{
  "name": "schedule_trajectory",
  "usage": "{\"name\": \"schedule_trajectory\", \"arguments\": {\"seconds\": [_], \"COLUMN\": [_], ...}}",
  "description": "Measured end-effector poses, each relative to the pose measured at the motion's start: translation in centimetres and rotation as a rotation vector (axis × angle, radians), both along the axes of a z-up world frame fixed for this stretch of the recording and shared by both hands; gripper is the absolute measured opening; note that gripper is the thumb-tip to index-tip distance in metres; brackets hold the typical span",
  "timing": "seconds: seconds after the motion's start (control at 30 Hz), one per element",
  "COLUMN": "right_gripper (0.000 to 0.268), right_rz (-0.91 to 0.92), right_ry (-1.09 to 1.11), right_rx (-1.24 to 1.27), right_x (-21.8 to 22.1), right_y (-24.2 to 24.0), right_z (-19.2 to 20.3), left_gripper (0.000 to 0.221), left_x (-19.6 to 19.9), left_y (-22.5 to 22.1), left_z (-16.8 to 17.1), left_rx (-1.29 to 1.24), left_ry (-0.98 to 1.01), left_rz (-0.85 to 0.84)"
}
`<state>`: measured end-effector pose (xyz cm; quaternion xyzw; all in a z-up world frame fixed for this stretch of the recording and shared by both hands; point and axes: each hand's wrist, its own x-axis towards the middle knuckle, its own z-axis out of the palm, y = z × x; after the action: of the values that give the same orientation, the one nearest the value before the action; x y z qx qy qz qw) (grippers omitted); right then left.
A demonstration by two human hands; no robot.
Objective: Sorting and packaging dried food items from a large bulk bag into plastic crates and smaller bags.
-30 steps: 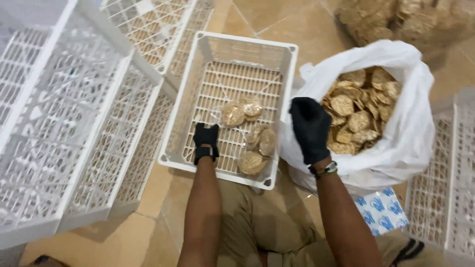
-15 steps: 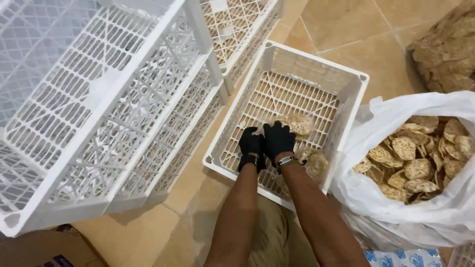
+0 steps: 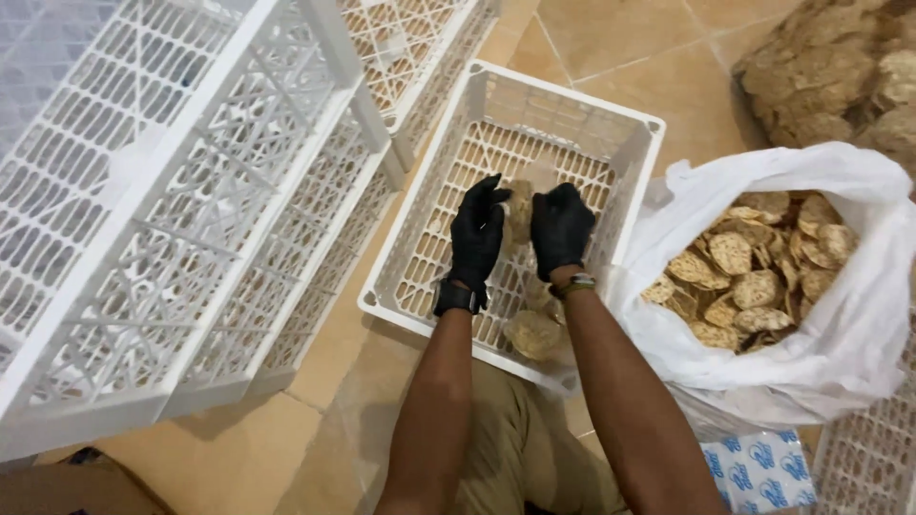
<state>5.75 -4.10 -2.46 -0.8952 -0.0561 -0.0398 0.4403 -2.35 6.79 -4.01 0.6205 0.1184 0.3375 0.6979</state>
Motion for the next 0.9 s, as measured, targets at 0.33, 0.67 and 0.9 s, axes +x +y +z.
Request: {"name": "schedule_trajectory", "arguments": {"seconds": [0.33, 0.67, 0.9], "right_gripper": [0.014, 0.056, 0.068], "right_rz": [0.071, 0.224, 0.152], "right_ry": [0.222, 0.353, 0.459], "right_rx": [-0.192, -0.567, -0.459], "right_x": [2.1, 6.9, 3.2], "right_y": [-9.2, -13.9, -11.6], "right_z": [2.7, -3.9, 4.6], "left_gripper": [0.054, 0.022, 0.030], "left_x": [3.1, 5.0, 3.8], "left_y": [-5.2, -7.9, -6.3], "left_z": [-7.9, -11.8, -10.0], "left_rx": [0.292, 0.446, 0.328], "left_ry": [0.596, 0.560, 0.569], "left_rz": [-0.245, -0.340, -0.332]}}
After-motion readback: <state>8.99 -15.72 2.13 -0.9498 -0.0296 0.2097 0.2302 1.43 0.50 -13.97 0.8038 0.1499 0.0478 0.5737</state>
